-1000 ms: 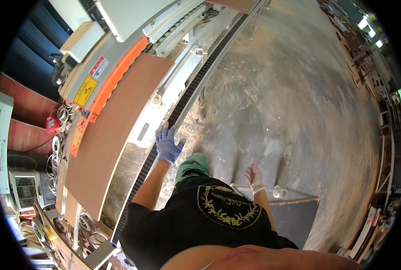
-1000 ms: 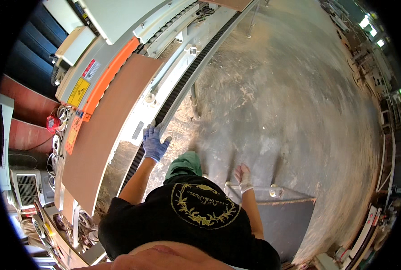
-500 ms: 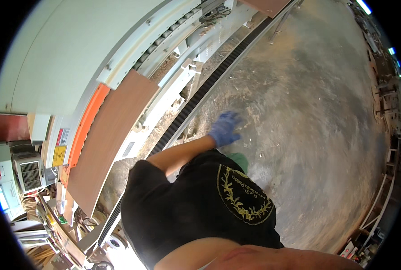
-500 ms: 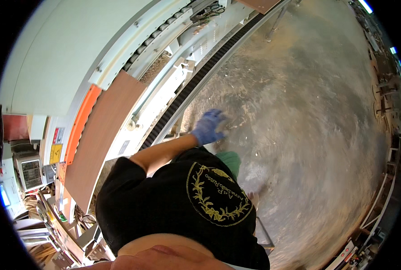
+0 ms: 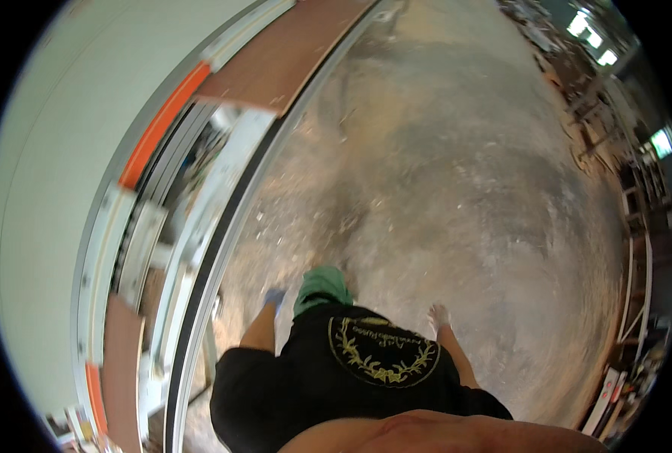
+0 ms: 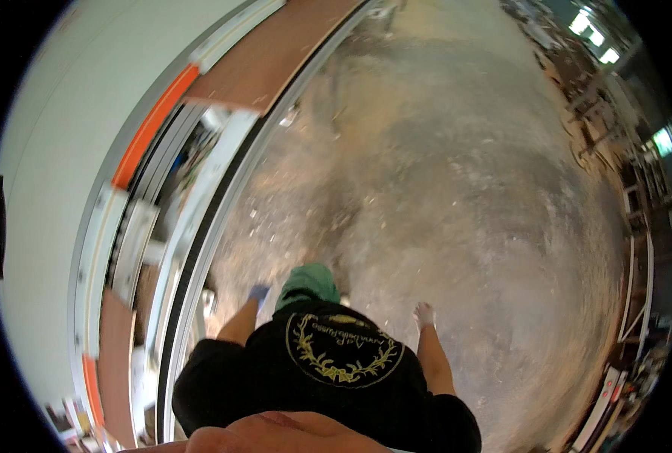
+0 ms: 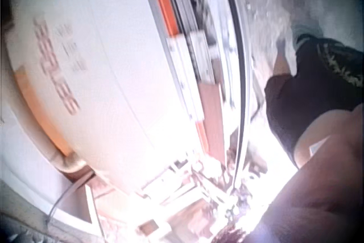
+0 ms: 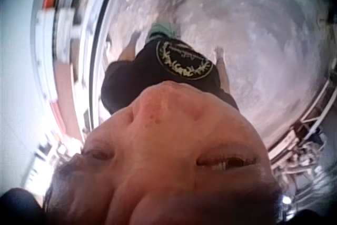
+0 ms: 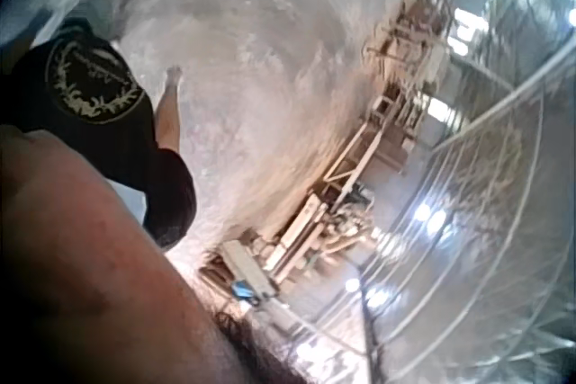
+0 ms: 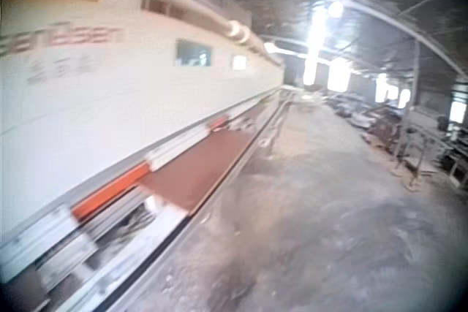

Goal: The person repeatedly picks up brown rectangular wood panels from a stack, carries them to a workbench, places them down, and returns to the stack. The person also briefly uses a small tool to scrape or mark a panel on the workbench.

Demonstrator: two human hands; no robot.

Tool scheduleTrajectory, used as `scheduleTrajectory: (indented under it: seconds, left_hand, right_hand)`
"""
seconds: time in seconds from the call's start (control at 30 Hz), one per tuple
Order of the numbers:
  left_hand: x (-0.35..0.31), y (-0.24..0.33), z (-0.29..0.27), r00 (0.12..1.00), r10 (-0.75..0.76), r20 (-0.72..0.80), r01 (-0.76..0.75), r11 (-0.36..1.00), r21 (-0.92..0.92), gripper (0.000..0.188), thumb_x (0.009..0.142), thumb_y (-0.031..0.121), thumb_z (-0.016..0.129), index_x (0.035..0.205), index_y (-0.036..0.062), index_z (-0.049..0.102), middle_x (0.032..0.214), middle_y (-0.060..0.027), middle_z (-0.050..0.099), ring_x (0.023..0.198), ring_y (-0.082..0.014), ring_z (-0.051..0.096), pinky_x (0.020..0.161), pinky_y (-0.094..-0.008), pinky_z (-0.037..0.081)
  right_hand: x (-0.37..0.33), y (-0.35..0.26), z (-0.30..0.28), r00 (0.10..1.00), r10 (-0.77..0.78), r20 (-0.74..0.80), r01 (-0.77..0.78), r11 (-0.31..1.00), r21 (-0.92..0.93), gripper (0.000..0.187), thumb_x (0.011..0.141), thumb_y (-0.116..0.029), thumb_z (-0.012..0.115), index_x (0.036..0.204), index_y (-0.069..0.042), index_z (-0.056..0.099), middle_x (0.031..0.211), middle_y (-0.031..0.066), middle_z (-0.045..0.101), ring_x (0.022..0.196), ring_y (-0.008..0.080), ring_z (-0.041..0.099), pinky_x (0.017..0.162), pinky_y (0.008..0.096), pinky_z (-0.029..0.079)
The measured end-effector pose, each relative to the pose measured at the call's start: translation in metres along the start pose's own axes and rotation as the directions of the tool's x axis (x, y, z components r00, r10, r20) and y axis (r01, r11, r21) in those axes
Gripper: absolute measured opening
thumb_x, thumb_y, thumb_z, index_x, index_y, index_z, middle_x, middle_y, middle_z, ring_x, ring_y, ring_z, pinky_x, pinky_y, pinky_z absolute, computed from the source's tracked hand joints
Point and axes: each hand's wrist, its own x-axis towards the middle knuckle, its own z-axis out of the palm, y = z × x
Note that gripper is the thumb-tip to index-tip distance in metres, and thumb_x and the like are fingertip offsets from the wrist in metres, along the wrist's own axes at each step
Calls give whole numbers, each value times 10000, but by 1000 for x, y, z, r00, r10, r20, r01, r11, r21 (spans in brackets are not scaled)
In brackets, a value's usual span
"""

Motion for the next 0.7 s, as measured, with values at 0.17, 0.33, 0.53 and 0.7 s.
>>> scheduleTrajectory:
  seconds: [0.17,0.33,0.53,0.7]
  left_hand:
    - [51,62,-8,933,-263,244,153,907,392,536,809,411,519,1198,43,506,1258,-190,477,1165,-331,451,953,-405,366]
    - [159,212,21,886,-347,307,198,883,426,595,794,439,534,1238,49,466,1275,-205,455,1187,-333,432,973,-409,354]
    - [438,562,75,957,90,276,-159,959,236,673,776,472,553,1287,56,419,1294,-224,429,1212,-335,408,997,-415,340]
    - [559,922,151,875,467,129,-483,863,150,417,799,364,529,1032,19,562,1048,-218,591,944,-370,572,790,-419,455]
  right_hand:
    - [137,-235,107,891,-368,267,323,925,199,314,871,-230,542,1142,-71,540,968,76,605,864,173,586,730,294,457]
    - [175,-345,170,794,-443,415,607,614,-505,344,912,-234,470,1176,-18,518,1058,104,580,975,245,548,795,314,453]
    - [312,-289,26,994,-10,105,82,692,-717,511,817,-467,523,1149,-78,546,1186,179,523,1083,318,501,871,408,407]
    - [371,-424,-14,988,147,-50,-142,726,-672,480,815,-436,524,1108,-56,562,1101,192,559,1003,345,531,829,416,422]
